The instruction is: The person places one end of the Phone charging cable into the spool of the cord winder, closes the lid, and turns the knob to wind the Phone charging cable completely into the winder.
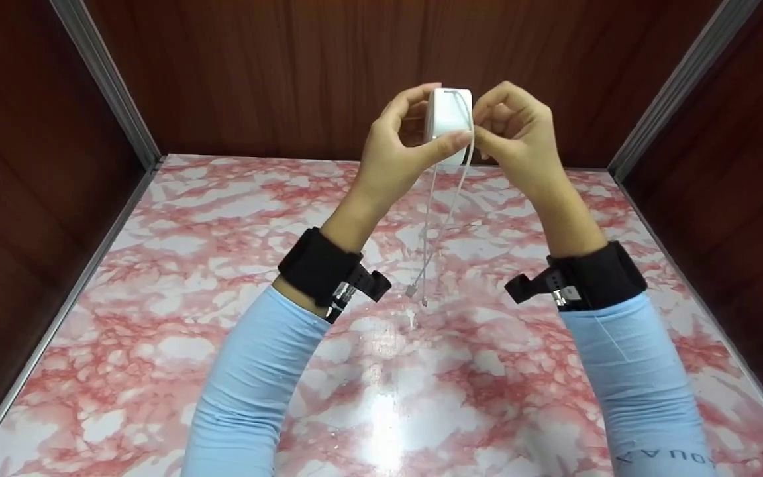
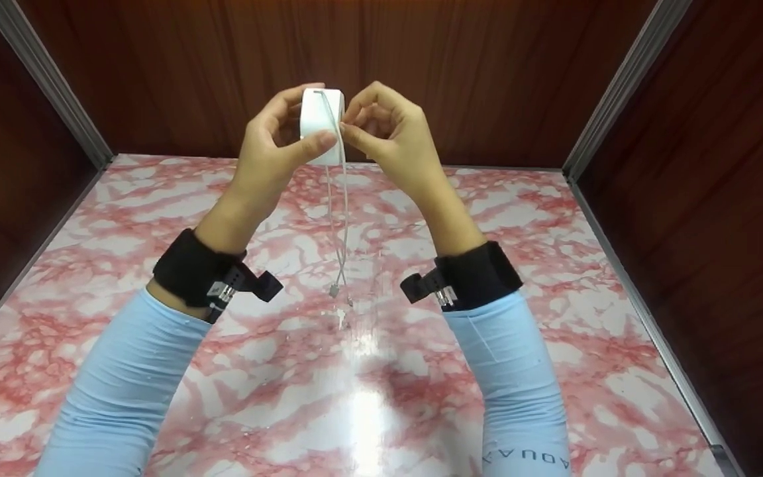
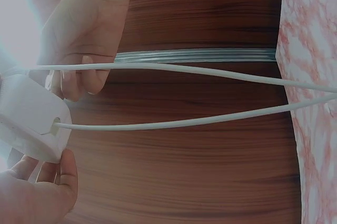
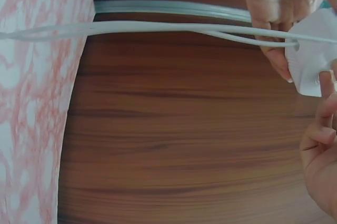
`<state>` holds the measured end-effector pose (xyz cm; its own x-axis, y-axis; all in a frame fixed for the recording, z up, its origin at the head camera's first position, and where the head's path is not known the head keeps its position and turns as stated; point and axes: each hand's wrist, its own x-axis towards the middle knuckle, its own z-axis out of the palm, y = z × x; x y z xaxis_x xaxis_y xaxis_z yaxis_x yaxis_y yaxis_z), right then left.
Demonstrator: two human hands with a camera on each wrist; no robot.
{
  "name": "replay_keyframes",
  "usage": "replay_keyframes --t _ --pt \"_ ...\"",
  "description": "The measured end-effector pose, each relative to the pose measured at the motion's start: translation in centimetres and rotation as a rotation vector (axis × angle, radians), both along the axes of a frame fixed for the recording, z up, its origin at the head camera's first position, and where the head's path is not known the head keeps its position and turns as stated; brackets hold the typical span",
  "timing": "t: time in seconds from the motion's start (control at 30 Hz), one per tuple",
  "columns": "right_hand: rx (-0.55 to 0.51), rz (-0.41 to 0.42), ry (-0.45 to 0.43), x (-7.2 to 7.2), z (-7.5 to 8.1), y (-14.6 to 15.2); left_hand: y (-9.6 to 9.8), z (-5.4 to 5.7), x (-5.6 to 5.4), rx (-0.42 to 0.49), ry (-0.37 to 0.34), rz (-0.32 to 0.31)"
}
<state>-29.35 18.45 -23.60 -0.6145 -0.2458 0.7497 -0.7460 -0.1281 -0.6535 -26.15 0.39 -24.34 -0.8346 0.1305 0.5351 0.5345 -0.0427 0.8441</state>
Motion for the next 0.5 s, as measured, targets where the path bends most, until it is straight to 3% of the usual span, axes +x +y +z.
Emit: replay_keyframes --t 0.3,0.4,0.5 --pt "0.009 -0.040 0.094 0.07 -0.44 0.01 0.05 0.00 0.12 0.008 0.006 -0.007" --pt "0.032 -0.069 0.174 0.14 -0.48 -0.15 0.00 0.09 0.14 0.017 0.003 -0.009" --pt "0.040 -0.190 0.331 0.28 -0.48 -0.60 -0.04 0.19 0.19 0.023 -0.002 -0.016"
